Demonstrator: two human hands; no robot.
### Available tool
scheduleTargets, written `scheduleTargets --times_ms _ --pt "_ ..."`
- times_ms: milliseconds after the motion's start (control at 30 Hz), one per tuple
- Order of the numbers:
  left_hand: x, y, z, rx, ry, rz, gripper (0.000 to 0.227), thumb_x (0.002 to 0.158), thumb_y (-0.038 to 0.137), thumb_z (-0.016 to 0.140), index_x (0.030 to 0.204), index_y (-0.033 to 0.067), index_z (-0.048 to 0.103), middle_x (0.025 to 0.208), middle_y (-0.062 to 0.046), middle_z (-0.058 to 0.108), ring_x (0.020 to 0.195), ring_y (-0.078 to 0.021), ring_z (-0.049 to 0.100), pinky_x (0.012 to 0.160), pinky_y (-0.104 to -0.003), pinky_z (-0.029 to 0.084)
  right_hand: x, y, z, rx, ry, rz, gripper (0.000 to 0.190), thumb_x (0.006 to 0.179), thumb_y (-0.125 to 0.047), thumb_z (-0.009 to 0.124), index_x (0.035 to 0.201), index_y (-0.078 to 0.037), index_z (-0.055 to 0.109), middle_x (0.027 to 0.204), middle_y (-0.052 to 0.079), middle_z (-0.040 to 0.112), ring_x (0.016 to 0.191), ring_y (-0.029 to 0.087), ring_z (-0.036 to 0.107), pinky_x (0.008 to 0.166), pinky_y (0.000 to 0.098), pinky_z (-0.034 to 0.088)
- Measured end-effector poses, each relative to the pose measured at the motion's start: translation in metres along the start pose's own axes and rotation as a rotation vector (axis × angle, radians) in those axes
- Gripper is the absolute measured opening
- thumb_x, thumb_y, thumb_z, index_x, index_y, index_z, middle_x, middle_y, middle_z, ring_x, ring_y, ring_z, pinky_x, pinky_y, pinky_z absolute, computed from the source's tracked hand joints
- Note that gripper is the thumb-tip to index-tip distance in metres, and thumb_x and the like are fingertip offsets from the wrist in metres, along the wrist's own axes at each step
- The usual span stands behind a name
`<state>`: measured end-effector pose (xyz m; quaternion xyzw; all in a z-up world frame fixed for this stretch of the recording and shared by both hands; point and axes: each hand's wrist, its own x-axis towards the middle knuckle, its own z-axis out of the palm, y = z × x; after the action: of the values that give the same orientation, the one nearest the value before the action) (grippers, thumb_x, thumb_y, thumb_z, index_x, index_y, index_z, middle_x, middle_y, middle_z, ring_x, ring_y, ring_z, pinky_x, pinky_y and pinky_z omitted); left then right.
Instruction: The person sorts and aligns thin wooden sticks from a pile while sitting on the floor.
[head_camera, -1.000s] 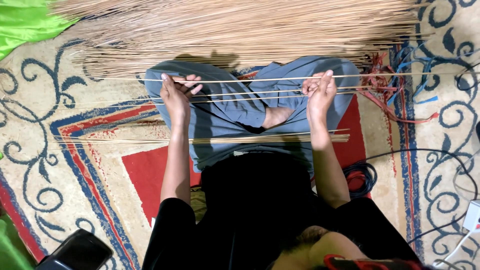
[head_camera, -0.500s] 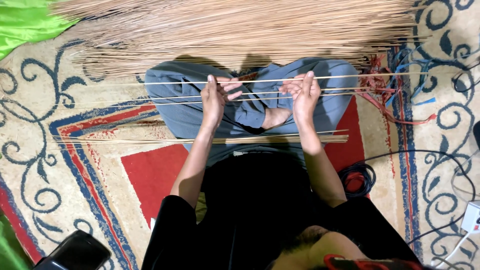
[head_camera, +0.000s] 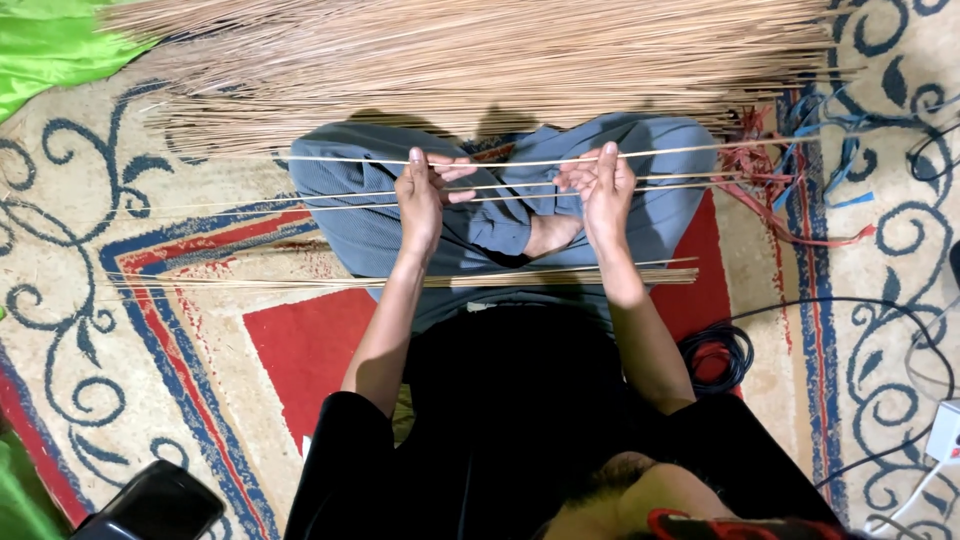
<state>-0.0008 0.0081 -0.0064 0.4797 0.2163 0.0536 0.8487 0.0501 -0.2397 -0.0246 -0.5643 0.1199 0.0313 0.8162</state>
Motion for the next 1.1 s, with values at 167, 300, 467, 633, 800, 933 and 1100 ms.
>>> scheduleTargets --times_ms 167,300,467,633,800,933,1100 --pt "-0.006 0.016 -0.024 0.035 0.089 0.045 0.057 0.11 0.047 0.031 0.1 -0.0008 0.06 0.103 -0.032 0.073 0.095 -0.0389 0.077 0.068 -0.046 0.069 -0.003 -0.016 -0.03 0.025 -0.006 0.046 0.03 0.108 -0.034 0.054 0.106 -0.005 0.06 0.094 0.023 0.075 0.076 0.028 0.079 0.061 0.0313 0.065" --pt "-0.011 0.034 -0.062 0.063 0.211 0.076 0.056 0.107 0.052 0.031 0.101 0.004 0.059 0.099 -0.024 0.075 0.091 -0.0315 0.078 0.071 -0.041 0.071 0.009 -0.03 -0.079 -0.038 0.093 0.019 0.022 0.107 -0.033 0.059 0.112 -0.012 0.059 0.099 0.016 0.075 0.081 0.023 0.079 0.066 0.0262 0.065" --pt "-0.015 0.04 -0.105 0.015 0.286 0.129 0.045 0.105 0.049 0.043 0.109 0.0063 0.058 0.1 -0.023 0.075 0.09 -0.0305 0.079 0.074 -0.04 0.072 0.023 -0.03 -0.149 0.065 0.193 0.042 0.018 0.107 -0.029 0.061 0.114 -0.013 0.059 0.1 0.019 0.075 0.08 0.025 0.079 0.065 0.0266 0.068" --pt "-0.037 0.034 -0.105 0.146 0.274 0.197 0.017 0.104 0.012 0.065 0.114 0.0014 0.058 0.107 -0.02 0.075 0.097 -0.0274 0.078 0.085 -0.039 0.07 0.002 -0.032 -0.138 -0.041 0.273 0.091 0.028 0.103 -0.038 0.063 0.108 -0.011 0.057 0.101 0.02 0.077 0.08 0.024 0.082 0.066 0.0281 0.072" --pt "-0.048 -0.006 -0.136 0.156 0.416 0.151 0.014 0.1 0.008 0.07 0.108 -0.0029 0.067 0.097 -0.018 0.077 0.092 -0.0279 0.079 0.083 -0.038 0.07 -0.015 -0.025 -0.134 -0.153 0.224 0.147 0.016 0.104 -0.02 0.069 0.114 -0.009 0.061 0.106 0.016 0.075 0.089 0.023 0.08 0.078 0.0298 0.071" --pt "-0.06 0.007 -0.115 0.214 0.495 0.095 0.015 0.098 0.009 0.073 0.099 -0.0051 0.069 0.09 -0.022 0.076 0.085 -0.0321 0.079 0.076 -0.041 0.07 -0.027 -0.024 -0.125 -0.251 0.209 0.183 0.023 0.102 -0.016 0.074 0.12 -0.006 0.064 0.107 0.012 0.076 0.089 0.018 0.079 0.079 0.0253 0.069" --pt "-0.051 0.017 -0.093 0.263 0.504 0.055 0.024 0.096 0.015 0.078 0.095 -0.0076 0.07 0.088 -0.026 0.075 0.079 -0.0337 0.079 0.07 -0.042 0.07 -0.014 -0.008 -0.138 -0.248 0.289 0.158 0.027 0.102 -0.019 0.076 0.119 -0.002 0.064 0.101 0.017 0.077 0.076 0.02 0.078 0.065 0.0247 0.067"
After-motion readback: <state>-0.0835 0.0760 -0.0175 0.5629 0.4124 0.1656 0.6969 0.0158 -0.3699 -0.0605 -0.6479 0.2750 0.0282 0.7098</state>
